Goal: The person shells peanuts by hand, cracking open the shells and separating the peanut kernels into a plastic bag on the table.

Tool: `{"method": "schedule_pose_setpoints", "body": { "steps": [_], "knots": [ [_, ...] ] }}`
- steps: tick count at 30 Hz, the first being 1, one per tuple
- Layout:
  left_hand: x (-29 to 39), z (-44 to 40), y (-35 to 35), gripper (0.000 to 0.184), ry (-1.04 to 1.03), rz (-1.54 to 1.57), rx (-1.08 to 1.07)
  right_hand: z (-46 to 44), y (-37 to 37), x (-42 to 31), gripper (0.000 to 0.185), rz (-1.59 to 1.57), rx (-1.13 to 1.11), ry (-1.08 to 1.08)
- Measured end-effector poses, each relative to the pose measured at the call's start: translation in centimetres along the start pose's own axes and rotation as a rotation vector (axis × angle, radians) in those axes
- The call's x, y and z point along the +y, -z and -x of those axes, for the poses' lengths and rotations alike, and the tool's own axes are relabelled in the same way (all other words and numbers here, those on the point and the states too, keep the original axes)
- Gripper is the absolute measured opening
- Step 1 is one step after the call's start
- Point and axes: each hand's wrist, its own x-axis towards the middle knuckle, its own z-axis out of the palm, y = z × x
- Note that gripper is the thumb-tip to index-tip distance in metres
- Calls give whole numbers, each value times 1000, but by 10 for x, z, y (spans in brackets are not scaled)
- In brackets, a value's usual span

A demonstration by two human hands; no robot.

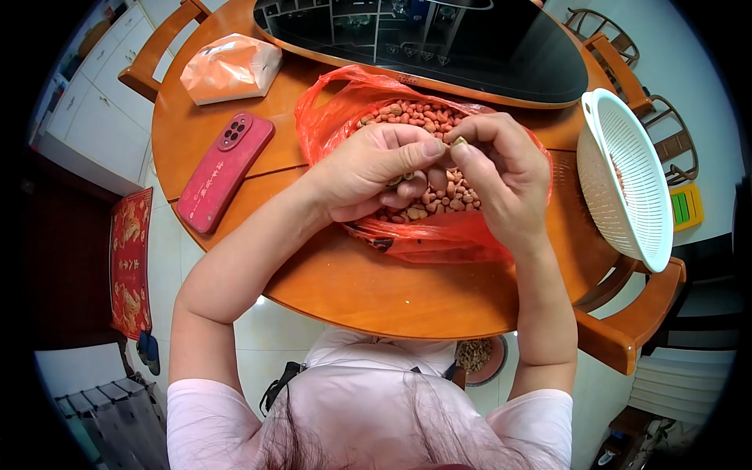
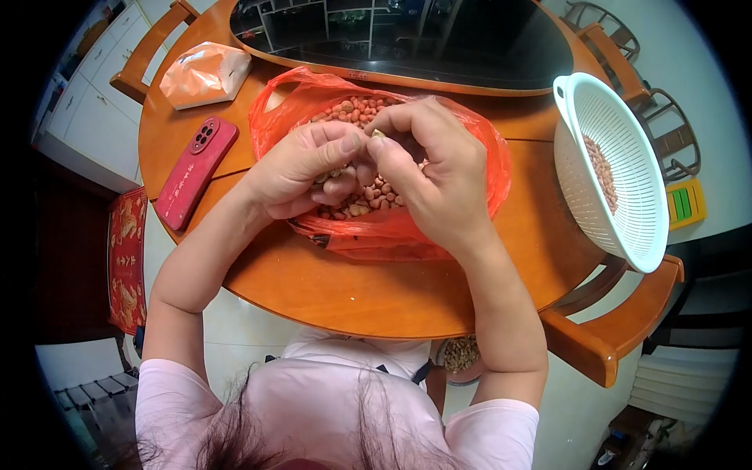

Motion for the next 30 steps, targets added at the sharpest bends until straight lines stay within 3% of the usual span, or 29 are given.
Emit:
{"method": "schedule_pose_setpoints", "body": {
  "steps": [8,11,17,20,23,30],
  "knots": [
    [0,1,-1,16,-69,33,61,-2,-6,8,12,-55,3,18],
    [0,1,-4,13,-109,7,137,-1,-1,10,15,-1,-27,-27],
    [0,1,-5,18,-229,-86,174,2,-6,8,15,-217,18,-192],
    [1,1,-6,18,-199,-21,181,1,-5,11,17,-198,37,-135],
    [2,2,-6,16,-130,-5,185,-2,3,10,19,13,-35,-50],
    [-3,0,-1,20,-145,-23,176,-1,-4,6,18,17,-21,-45]
  ]
}}
